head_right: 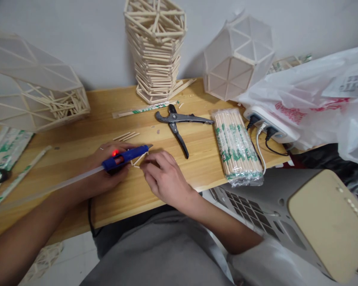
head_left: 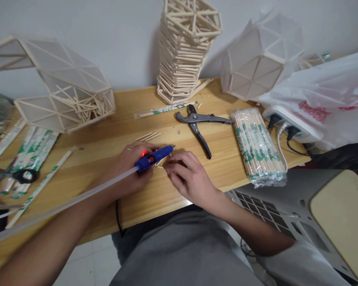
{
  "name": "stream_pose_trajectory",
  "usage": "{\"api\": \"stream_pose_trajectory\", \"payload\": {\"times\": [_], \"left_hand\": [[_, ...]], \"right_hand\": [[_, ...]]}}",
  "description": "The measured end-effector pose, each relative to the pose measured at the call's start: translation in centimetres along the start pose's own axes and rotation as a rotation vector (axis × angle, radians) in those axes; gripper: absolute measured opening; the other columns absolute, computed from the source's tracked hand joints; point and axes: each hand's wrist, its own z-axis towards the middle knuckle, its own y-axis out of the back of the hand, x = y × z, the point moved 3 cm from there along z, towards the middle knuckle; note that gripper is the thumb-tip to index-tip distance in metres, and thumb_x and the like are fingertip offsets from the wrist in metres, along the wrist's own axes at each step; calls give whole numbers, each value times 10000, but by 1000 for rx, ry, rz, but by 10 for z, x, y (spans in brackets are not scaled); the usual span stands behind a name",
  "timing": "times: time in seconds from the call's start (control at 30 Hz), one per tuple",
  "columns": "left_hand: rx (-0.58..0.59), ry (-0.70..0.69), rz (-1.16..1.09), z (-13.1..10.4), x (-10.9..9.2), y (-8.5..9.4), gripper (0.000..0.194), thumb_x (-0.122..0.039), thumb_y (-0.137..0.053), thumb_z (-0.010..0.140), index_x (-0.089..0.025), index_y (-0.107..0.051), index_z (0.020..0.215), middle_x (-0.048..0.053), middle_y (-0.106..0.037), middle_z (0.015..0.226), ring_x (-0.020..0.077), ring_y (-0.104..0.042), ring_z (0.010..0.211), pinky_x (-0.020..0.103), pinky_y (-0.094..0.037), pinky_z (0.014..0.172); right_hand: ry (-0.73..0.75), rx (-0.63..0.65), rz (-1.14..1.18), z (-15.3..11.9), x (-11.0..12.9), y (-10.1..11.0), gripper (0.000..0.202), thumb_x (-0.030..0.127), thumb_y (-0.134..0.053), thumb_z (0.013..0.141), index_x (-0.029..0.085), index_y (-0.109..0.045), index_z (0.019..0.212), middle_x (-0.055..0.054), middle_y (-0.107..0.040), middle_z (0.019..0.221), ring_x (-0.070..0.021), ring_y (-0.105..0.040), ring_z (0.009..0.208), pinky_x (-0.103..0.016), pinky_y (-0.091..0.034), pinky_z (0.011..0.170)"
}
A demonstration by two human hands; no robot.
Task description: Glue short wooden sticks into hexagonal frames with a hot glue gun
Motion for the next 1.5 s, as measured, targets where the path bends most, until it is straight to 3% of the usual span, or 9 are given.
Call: {"api": "stream_pose_trajectory", "payload": {"times": [0.27, 0.5, 0.8, 1.0, 1.3, 1.5], "left_hand": [[-20, -3, 2, -1, 0, 0, 292, -134, -642, 906, -268, -600, 1162, 77, -767, 1303, 283, -711, 1225, 509, -560, 1066], [-32, -10, -18, -2, -2, 2, 296, -195, -686, 921, -276, -602, 1194, 68, -757, 1319, 284, -710, 1231, 484, -561, 1057], [-64, -28, 6, -2, 1, -1, 274, -297, -740, 941, -282, -594, 1172, 59, -772, 1275, 270, -721, 1185, 491, -588, 1012], [-32, 7, -10, -2, 2, -1, 272, -279, -732, 934, -292, -598, 1170, 62, -761, 1305, 286, -715, 1220, 510, -573, 1050], [-74, 80, 10, -1, -1, 11, 287, -329, -685, 954, -291, -598, 1225, 77, -756, 1284, 289, -727, 1207, 496, -589, 1044], [-142, 200, 71, -4, 2, 20, 268, -383, -668, 956, -278, -619, 1198, 65, -767, 1215, 277, -756, 1100, 433, -604, 961]], "right_hand": [[-6, -25, -44, -1, 1, 1, 112, 156, -620, 1045, 184, -723, 1079, -133, -722, 1173, -271, -662, 1133, -458, -585, 1000], [-169, -16, -167, -1, 4, 3, 194, 275, -651, 991, 186, -631, 1162, -138, -730, 1137, -332, -635, 1095, -512, -531, 964], [-154, -9, -200, 0, 4, 2, 140, 251, -597, 990, 171, -626, 1100, -120, -701, 1019, -308, -610, 1017, -456, -507, 915], [-171, 2, -194, -1, 3, 2, 143, 279, -587, 1004, 203, -619, 1120, -108, -697, 1022, -312, -613, 1017, -471, -510, 913], [-176, -54, -79, -4, -6, 14, 234, 231, -633, 1004, 205, -603, 1234, -133, -741, 1172, -317, -660, 1112, -506, -561, 965], [-87, -5, -83, -6, -13, 19, 287, 165, -633, 1007, 203, -681, 1288, -141, -715, 1268, -303, -653, 1245, -515, -553, 1068]]}}
